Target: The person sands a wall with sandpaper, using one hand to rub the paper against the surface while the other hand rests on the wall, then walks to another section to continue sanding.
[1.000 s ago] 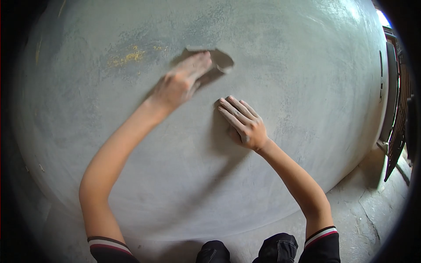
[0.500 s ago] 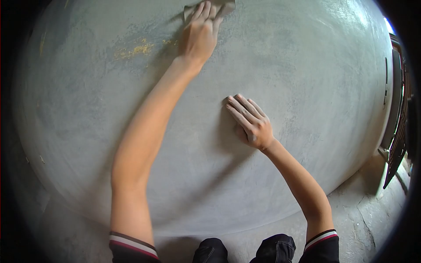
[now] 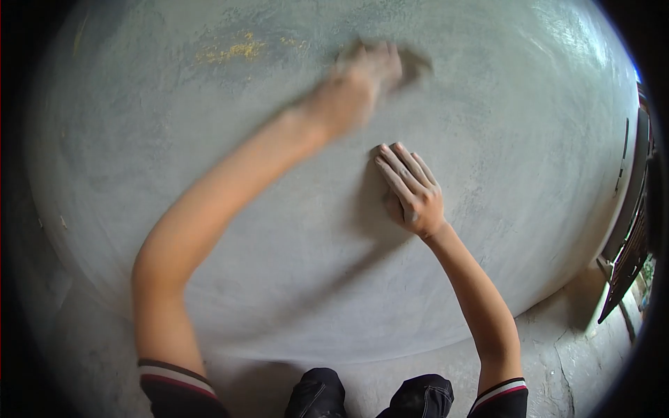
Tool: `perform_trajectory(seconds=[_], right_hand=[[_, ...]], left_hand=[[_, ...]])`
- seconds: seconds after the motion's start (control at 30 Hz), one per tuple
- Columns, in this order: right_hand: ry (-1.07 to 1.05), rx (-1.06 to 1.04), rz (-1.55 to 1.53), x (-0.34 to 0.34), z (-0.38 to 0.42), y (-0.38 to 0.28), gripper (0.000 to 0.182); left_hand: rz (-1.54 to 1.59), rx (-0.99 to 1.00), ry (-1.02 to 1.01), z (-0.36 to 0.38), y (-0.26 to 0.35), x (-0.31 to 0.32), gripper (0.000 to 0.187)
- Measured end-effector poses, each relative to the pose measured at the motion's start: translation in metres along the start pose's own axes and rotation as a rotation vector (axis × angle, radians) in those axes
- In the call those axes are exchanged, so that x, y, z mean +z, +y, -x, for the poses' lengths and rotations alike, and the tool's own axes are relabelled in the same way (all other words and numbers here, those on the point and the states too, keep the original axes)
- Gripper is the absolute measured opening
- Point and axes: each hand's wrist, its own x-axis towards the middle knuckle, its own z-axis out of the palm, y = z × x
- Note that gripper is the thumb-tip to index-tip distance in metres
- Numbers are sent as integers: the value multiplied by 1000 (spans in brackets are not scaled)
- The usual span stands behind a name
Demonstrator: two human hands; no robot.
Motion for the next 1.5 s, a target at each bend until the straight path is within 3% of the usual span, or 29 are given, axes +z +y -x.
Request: perform_trajectory(seconds=[0.07, 0.1, 0.13, 0.2, 0.23, 0.3, 0.37, 0.4, 0.47, 0.5, 0.53, 0.6, 0.63, 0.7, 0.73, 0.8, 0.83, 0.9, 0.93, 1.0, 1.03, 1.07, 1.13, 1.2, 1.27, 1.37, 1.43, 1.47, 1.5], right_hand=[[20, 13, 11, 2, 1, -2, 62], [15, 18, -1, 2, 3, -2, 62], [5, 16, -9, 1, 3, -1, 62], [23, -15, -4, 3, 5, -1, 63], [20, -16, -8, 2, 6, -1, 63], [31, -9, -19, 1, 2, 1, 62], [18, 4, -35, -2, 5, -2, 62], [18, 7, -34, -1, 2, 0, 61], [19, -10, -34, 0, 3, -1, 61], [30, -18, -24, 0, 3, 2, 60], [27, -12, -26, 0, 4, 2, 60], [32, -28, 14, 3, 4, 3, 59], [37, -24, 18, 2, 4, 2, 59], [32, -8, -29, -1, 3, 0, 57], [41, -7, -25, -1, 4, 2, 57], [2, -5, -42, 2, 8, 3, 57], [0, -8, -44, 2, 7, 2, 57], [47, -30, -19, 2, 5, 2, 58], [46, -24, -21, 2, 5, 2, 58], [39, -30, -16, 1, 5, 2, 59], [39, -29, -16, 0, 6, 2, 59], [23, -24, -31, -2, 5, 2, 59], [19, -22, -41, -2, 3, 1, 60], [15, -38, -26, -2, 5, 2, 61], [11, -40, -28, -3, 6, 3, 62], [22, -42, -29, -1, 5, 5, 63], [29, -50, -39, -1, 8, 3, 63], [20, -43, -58, -1, 8, 5, 63], [8, -38, -76, -1, 8, 5, 62]], left_hand=[[793, 129, 61, 33, 13, -14, 35], [863, 164, -11, 30, 2, -11, 37], [860, 155, 1, 15, -18, -5, 37], [388, -350, 87, -12, -53, 10, 40], [386, -353, 85, -10, -49, 13, 40], [510, -461, 272, -8, -36, 18, 40], [34, 149, -107, 22, 15, -28, 38], [22, 165, -101, 23, 12, -25, 38], [744, -9, -46, 35, 11, -22, 38], [439, 12, 32, 27, -6, -10, 40], [445, 15, 28, 13, -24, -1, 40], [473, -479, 197, -5, -47, 15, 42], [521, -558, 221, -8, -25, 11, 42], [408, 14, 15, 10, 18, -14, 39], [403, 20, 20, 18, 28, -15, 39], [979, 58, -35, 35, 42, -12, 39], [732, 52, 89, 27, 27, -6, 39], [267, -166, 145, 7, -21, 13, 36], [271, -163, 143, 0, -26, 16, 36], [379, -617, 287, -8, -31, 20, 35], [688, -600, 103, -6, -11, 1, 36], [686, -600, 109, 3, 5, -7, 36], [741, -70, 61, 19, 25, -9, 37], [686, -17, 186, 5, -17, -10, 34], [663, -937, -425, -22, -61, -33, 30], [675, -900, -419, -18, -55, -21, 26], [448, -99, 137, 9, 4, -2, 33], [439, -94, 139, 17, 21, -5, 33], [621, -73, 109, 26, 38, -9, 38]])
